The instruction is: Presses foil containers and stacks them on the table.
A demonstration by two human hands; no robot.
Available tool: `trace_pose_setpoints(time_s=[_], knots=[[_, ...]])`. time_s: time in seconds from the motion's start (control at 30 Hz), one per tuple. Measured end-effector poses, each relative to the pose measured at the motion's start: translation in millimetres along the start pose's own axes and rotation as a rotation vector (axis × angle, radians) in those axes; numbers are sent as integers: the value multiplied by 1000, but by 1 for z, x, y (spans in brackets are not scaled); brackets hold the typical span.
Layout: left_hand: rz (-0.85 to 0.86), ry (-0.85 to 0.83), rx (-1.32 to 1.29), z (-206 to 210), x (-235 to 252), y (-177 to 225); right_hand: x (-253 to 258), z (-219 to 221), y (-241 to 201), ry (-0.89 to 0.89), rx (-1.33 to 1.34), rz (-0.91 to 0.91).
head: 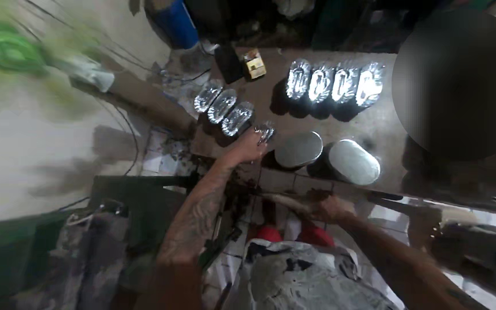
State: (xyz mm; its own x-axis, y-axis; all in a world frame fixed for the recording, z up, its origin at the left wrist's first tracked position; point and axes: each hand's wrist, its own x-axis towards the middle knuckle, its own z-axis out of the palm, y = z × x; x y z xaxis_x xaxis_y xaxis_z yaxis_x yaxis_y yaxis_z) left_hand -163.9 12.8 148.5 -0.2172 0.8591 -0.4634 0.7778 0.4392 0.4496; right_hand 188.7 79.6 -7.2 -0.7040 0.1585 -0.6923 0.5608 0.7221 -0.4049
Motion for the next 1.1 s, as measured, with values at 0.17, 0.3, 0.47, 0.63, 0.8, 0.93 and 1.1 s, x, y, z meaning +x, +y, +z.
trace_pose_setpoints(time_s=[0.17, 0.3, 0.47, 0.63, 0.8, 0.93, 1.1], knots=[[55, -120, 122, -1, 55, -17, 9, -12, 13, -177, 85, 176], [145, -71, 129, 20, 62, -30, 7, -8, 7, -125, 36, 197], [122, -45, 132, 20, 60, -31, -47, -47, -41, 202, 421, 112], [102, -36, 196, 17, 62, -34, -72, -105, -31, 997, 5, -27], [49, 100, -13, 5, 6, 40, -44, -118, 18, 829, 15, -46], [99, -20, 91, 51, 19, 108, -54, -124, 33, 750, 302, -192], [315, -396, -42, 43, 73, 88, -54, -131, 41, 743, 357, -281]])
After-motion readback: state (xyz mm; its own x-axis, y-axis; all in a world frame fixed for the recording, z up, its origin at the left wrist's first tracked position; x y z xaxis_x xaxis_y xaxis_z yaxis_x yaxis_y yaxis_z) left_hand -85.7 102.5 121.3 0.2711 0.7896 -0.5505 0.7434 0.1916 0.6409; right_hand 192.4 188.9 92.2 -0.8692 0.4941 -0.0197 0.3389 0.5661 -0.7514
